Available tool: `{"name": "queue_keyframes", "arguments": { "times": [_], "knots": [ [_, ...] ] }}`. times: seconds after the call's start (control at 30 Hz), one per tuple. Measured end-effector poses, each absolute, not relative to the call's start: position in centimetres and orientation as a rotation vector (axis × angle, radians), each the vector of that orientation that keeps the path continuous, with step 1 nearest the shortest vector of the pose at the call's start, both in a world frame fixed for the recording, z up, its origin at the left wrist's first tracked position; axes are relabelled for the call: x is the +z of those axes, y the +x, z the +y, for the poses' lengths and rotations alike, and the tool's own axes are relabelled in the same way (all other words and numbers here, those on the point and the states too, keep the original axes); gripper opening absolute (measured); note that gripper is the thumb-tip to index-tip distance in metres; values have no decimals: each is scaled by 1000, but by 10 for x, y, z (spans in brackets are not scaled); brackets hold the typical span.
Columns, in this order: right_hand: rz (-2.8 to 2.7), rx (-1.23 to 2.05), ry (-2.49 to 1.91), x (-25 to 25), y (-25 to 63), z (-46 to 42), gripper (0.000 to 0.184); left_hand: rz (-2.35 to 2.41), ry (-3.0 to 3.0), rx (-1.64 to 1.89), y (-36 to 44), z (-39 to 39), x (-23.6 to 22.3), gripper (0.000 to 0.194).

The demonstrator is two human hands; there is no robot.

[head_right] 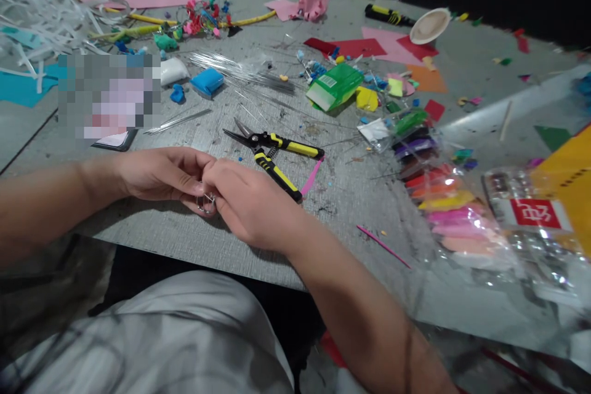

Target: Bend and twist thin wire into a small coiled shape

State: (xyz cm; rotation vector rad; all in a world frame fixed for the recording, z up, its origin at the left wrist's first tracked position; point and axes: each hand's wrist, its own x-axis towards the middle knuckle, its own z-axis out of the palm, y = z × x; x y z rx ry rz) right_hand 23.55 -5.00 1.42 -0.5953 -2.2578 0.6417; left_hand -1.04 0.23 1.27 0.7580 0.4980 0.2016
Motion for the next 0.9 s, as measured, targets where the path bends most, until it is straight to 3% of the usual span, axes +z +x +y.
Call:
{"name": "queue_keyframes", "arguments": {
  "times": [0.73, 0.9],
  "knots": [
    [-2181, 676, -787, 14, 230, -54, 18, 495, 760, 258, -11, 3, 13, 20],
    [-2126, 572, -878, 15, 239, -46, 18, 553, 846, 411, -8, 4, 12, 22]
  ]
}}
